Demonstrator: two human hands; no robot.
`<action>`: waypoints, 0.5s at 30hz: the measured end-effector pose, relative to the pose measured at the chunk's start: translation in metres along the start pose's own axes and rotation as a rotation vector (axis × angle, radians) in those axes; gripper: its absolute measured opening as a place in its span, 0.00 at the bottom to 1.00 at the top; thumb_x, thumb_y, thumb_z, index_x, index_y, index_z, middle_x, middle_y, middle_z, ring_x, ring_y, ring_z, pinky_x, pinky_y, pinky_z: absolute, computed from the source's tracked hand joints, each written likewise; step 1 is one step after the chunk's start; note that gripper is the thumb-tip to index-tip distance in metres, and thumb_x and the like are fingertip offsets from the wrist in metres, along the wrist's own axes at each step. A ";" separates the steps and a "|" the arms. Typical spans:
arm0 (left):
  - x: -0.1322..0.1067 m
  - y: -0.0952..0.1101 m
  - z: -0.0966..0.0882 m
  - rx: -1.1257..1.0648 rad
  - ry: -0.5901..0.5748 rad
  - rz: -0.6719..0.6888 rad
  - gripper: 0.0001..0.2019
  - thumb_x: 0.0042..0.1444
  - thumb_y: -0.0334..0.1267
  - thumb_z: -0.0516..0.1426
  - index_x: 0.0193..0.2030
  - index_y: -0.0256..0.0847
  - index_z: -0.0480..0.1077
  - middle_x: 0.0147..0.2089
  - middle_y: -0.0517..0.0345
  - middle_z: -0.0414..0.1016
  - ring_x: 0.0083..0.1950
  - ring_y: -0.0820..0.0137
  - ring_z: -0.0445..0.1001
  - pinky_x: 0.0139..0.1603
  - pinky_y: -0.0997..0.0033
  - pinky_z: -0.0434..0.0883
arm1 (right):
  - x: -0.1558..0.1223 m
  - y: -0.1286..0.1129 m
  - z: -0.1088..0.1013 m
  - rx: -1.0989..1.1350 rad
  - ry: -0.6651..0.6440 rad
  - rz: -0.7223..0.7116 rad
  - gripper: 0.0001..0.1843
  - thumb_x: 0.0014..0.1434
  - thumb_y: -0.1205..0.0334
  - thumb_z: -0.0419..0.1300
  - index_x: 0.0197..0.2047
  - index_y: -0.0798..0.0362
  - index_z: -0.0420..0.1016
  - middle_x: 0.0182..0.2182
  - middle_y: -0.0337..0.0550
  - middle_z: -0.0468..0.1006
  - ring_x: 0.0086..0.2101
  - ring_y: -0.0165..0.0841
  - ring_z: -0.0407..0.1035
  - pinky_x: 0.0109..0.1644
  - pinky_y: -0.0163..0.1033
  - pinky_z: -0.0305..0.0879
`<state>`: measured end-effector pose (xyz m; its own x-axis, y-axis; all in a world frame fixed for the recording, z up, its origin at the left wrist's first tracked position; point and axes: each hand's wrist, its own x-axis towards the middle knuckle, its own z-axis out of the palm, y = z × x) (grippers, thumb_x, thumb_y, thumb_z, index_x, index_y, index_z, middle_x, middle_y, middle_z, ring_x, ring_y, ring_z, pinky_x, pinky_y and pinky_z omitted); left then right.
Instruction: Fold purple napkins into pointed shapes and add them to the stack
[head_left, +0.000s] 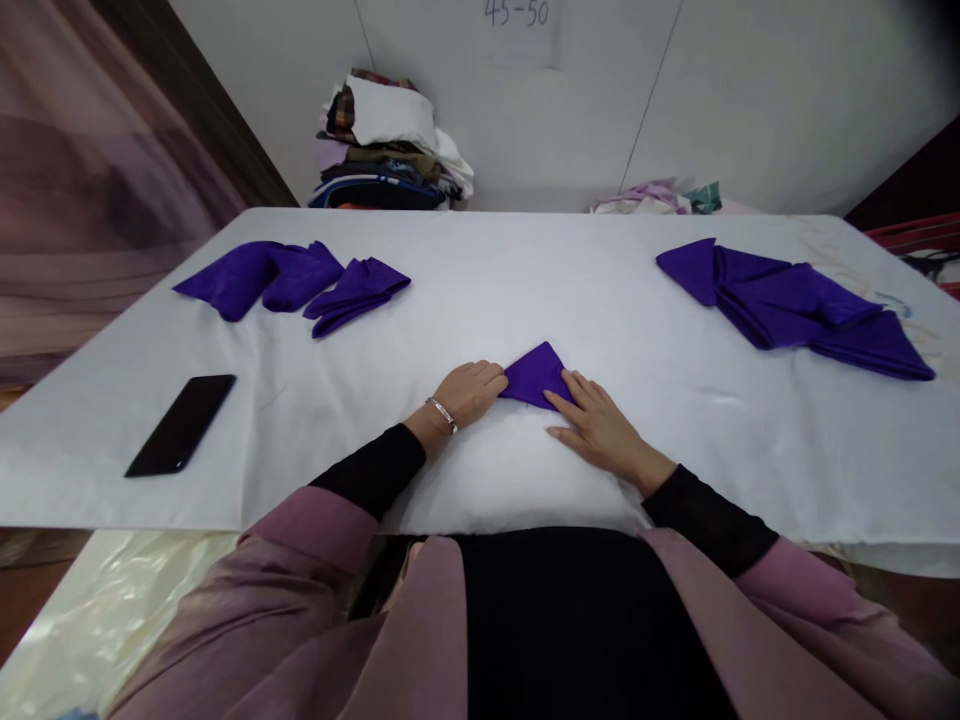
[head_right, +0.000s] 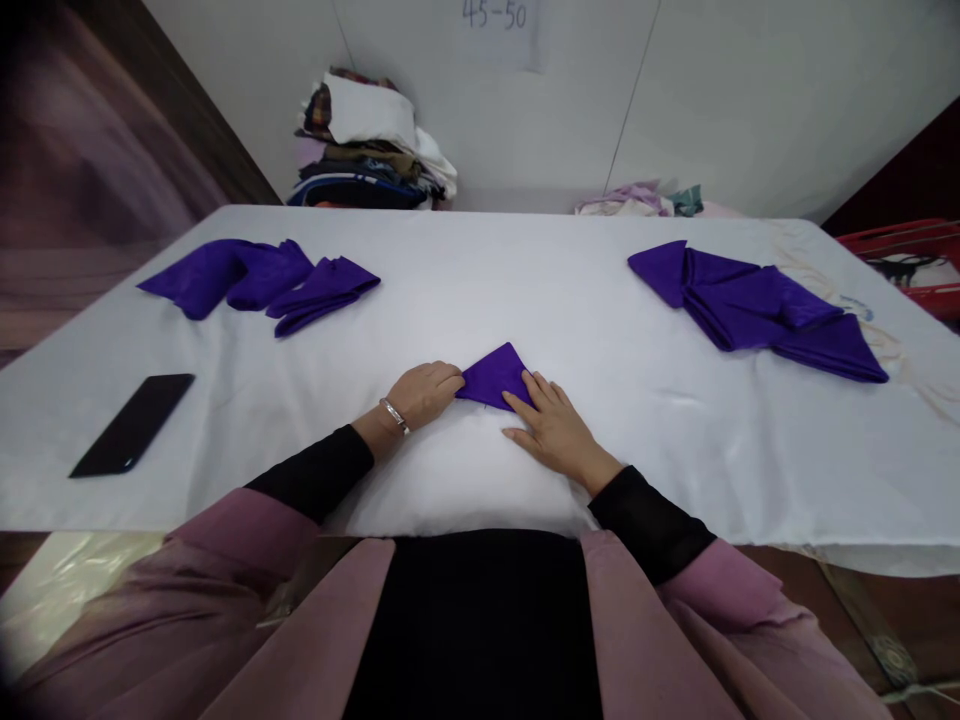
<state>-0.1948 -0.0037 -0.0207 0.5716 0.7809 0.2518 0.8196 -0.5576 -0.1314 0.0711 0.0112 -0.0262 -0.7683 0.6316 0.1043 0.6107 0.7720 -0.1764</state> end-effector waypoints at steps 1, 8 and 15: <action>-0.002 -0.001 0.000 -0.007 0.003 -0.001 0.09 0.60 0.28 0.48 0.40 0.37 0.69 0.41 0.53 0.73 0.39 0.68 0.68 0.38 0.68 0.66 | 0.000 0.000 0.000 -0.002 -0.002 0.002 0.33 0.63 0.41 0.43 0.66 0.48 0.54 0.68 0.50 0.42 0.65 0.49 0.40 0.64 0.55 0.47; -0.009 -0.006 -0.004 -0.030 -0.091 -0.055 0.11 0.59 0.27 0.48 0.39 0.38 0.70 0.43 0.52 0.72 0.41 0.68 0.68 0.36 0.70 0.65 | 0.000 -0.001 0.000 0.004 -0.007 0.004 0.33 0.63 0.41 0.43 0.66 0.48 0.54 0.68 0.49 0.41 0.65 0.48 0.38 0.64 0.55 0.46; -0.028 -0.011 -0.005 -0.108 -0.043 -0.111 0.14 0.58 0.28 0.48 0.43 0.41 0.73 0.44 0.53 0.73 0.40 0.68 0.69 0.38 0.68 0.66 | 0.000 0.000 0.001 0.020 -0.008 0.004 0.32 0.63 0.41 0.43 0.66 0.48 0.55 0.68 0.50 0.41 0.65 0.48 0.38 0.64 0.55 0.45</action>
<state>-0.2195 -0.0209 -0.0215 0.4804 0.8498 0.2170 0.8706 -0.4920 -0.0006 0.0709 0.0108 -0.0273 -0.7672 0.6343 0.0955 0.6102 0.7676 -0.1962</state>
